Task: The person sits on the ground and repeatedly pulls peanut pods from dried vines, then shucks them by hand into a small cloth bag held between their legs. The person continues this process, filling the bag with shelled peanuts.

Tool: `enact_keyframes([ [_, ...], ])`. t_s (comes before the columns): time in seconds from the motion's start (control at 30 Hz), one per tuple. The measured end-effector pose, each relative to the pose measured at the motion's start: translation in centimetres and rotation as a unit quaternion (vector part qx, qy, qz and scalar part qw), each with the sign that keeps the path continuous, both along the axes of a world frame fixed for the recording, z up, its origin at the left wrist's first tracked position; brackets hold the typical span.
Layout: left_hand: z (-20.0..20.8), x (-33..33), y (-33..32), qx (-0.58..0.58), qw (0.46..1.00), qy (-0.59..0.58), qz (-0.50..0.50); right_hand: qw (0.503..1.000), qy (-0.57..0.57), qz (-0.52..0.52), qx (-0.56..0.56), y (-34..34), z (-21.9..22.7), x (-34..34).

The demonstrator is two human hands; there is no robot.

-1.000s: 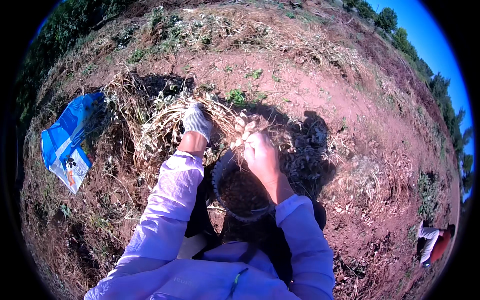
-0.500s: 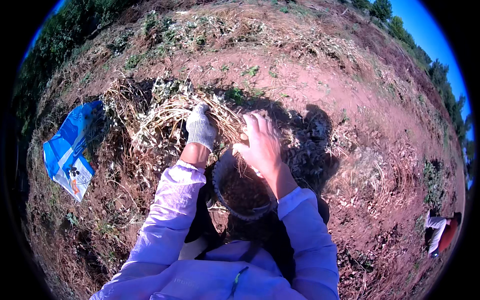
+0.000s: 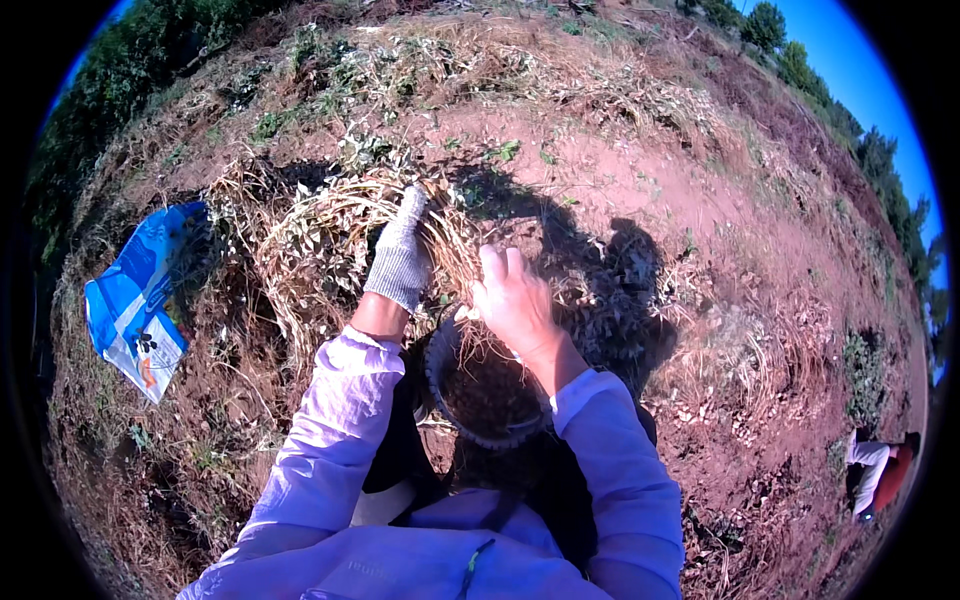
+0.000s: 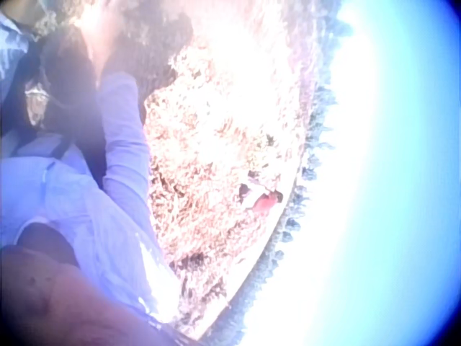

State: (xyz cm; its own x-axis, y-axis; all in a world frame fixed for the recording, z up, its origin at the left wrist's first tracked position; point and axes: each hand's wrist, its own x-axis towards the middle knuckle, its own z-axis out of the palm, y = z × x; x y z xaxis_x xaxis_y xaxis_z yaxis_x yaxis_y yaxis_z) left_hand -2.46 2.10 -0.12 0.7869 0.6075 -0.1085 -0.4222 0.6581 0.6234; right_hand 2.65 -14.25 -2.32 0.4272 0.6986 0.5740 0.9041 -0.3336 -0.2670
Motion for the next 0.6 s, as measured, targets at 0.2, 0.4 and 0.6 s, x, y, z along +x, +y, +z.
enact_keyframes([
  [0.2,-2.1,0.2,2.1,0.056,0.984,0.156,0.064,0.990,-0.048,0.133,-0.005,0.9,0.4,-1.9],
  [0.4,-3.4,1.6,2.7,0.061,0.952,0.280,0.107,0.974,0.092,0.065,0.199,0.7,-1.2,-2.3],
  [0.6,-7.0,0.0,11.4,-0.003,0.982,0.130,0.138,0.960,0.115,0.035,0.252,-2.8,-1.2,-4.1],
])
